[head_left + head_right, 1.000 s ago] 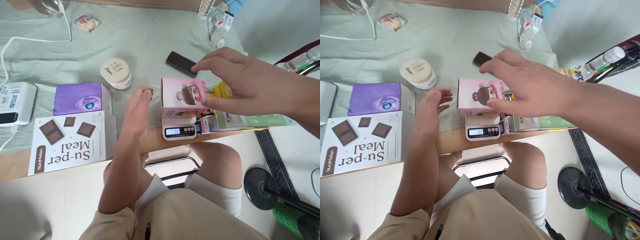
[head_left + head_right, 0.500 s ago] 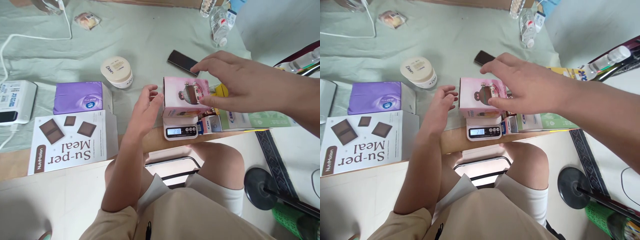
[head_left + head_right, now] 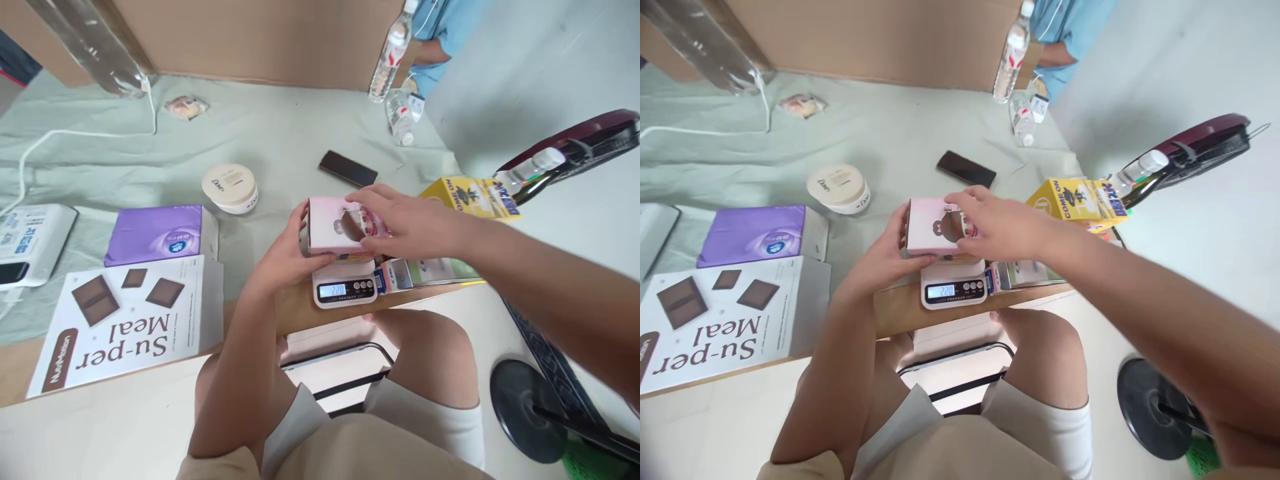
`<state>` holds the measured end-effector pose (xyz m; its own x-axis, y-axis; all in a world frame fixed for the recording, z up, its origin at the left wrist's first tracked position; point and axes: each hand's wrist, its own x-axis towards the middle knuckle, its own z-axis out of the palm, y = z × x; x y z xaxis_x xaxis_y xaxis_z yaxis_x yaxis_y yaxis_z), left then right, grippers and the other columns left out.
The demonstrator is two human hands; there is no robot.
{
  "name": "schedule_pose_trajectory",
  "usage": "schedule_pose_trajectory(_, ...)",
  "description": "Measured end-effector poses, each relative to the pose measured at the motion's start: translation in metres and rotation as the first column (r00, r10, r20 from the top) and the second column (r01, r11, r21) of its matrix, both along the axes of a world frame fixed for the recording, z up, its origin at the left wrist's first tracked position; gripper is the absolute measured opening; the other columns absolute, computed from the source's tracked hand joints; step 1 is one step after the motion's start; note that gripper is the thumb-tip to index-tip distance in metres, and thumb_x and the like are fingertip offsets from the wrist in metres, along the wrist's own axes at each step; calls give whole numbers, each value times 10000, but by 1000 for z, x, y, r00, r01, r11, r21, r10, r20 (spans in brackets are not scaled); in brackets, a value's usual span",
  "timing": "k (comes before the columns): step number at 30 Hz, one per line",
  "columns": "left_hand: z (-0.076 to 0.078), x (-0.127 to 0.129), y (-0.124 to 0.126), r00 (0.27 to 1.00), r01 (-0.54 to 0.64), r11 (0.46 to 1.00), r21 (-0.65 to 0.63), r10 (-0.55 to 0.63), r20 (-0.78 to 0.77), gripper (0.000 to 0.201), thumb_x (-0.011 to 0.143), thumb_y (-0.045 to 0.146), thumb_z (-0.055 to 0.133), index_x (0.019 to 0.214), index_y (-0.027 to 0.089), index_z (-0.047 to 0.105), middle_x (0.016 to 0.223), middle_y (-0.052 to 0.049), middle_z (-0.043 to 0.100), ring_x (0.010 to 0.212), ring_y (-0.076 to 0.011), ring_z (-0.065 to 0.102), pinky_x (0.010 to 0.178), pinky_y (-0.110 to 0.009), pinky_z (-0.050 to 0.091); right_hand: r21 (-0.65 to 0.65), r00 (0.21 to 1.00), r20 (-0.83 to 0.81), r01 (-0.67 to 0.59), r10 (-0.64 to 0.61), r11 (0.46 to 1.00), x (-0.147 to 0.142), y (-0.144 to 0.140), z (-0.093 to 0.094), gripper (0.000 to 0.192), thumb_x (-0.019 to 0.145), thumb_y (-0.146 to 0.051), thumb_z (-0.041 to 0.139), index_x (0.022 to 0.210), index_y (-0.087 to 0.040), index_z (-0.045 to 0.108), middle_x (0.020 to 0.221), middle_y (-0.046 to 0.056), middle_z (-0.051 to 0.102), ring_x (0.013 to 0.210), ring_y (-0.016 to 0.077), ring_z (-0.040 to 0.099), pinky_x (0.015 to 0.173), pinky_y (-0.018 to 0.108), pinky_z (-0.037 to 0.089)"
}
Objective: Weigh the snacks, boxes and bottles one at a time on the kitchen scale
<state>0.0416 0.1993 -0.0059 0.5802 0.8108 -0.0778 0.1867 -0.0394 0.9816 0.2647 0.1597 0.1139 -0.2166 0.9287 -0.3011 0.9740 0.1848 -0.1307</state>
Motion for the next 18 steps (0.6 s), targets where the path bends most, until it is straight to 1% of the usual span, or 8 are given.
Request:
schedule_pose_trajectory(2,1,3,4,999,10,1000,22,-11,32,1185,715,402,904,1647,249,188,1693,-183,373,1568,-389,401,1274,-540,418,65,996,-33,84,-82,994,-7,-16,5,673,903,-469,545,1538,-274,440,1605,161,479,1080,330,748,889,512,630)
schedule_pose_trajectory(4,3,5,6,999,-4,999,38,3,43,1156,703,411,918,1627,251,240,1670,-180,410,1540,-386,445,1232,-513,474,217,983,-145,139,-109,966,-11,-41,8,640,929,-466,535,1521,-233,463,1622,182,462,1275,375,674,1007,573,594)
schedule_pose_trajectory(6,6,8,7,999,-33,999,39,32,26,1124,690,435,927,1602,247,296,1645,-173,448,1505,-389,489,1186,-513,518,382,938,-345,157,-18,911,-8,-72,6,566,944,-411,566,1475,-223,509,1566,152,536,1442,332,562,1132,534,547)
schedule_pose_trajectory(8,10,11,6,997,-70,997,38,70,-6,1120,653,465,945,1572,231,350,1603,-168,504,1472,-389,527,1146,-512,554,506,828,-551,238,99,829,3,-101,-1,504,936,-346,632,1427,-258,559,1475,94,628,1418,262,585,1149,442,548)
schedule_pose_trajectory(11,12,15,5,986,-145,986,78,151,-74,1104,569,516,983,1495,216,463,1507,-155,606,1395,-387,600,1079,-493,609,482,589,-799,505,121,716,31,-129,-18,464,920,-222,664,1379,-284,636,1336,51,710,1291,206,665,1082,358,572)
schedule_pose_trajectory(13,8,16,6,971,-198,971,131,212,-109,1076,519,543,1001,1436,223,537,1441,-128,661,1323,-383,648,1058,-516,623,416,437,-892,685,120,597,54,-137,-26,379,920,-190,666,1285,-275,717,1213,47,743,1170,184,706,1023,342,579)
schedule_pose_trajectory(15,2,14,8,945,-271,942,197,299,-134,1103,425,545,1031,1389,235,595,1366,-92,710,1252,-387,676,1073,-589,601,368,331,-930,802,163,470,77,-140,-29,259,895,-235,721,1146,-255,782,1093,52,755,1040,189,727,986,378,587)
schedule_pose_trajectory(18,2,13,13,867,-438,846,304,487,-108,1129,215,489,1065,1251,235,697,1160,-42,774,1093,-388,698,1058,-704,562,310,233,-941,887,246,342,112,-145,-31,205,821,-344,811,1000,-244,804,963,44,735,915,197,722,935,432,605)
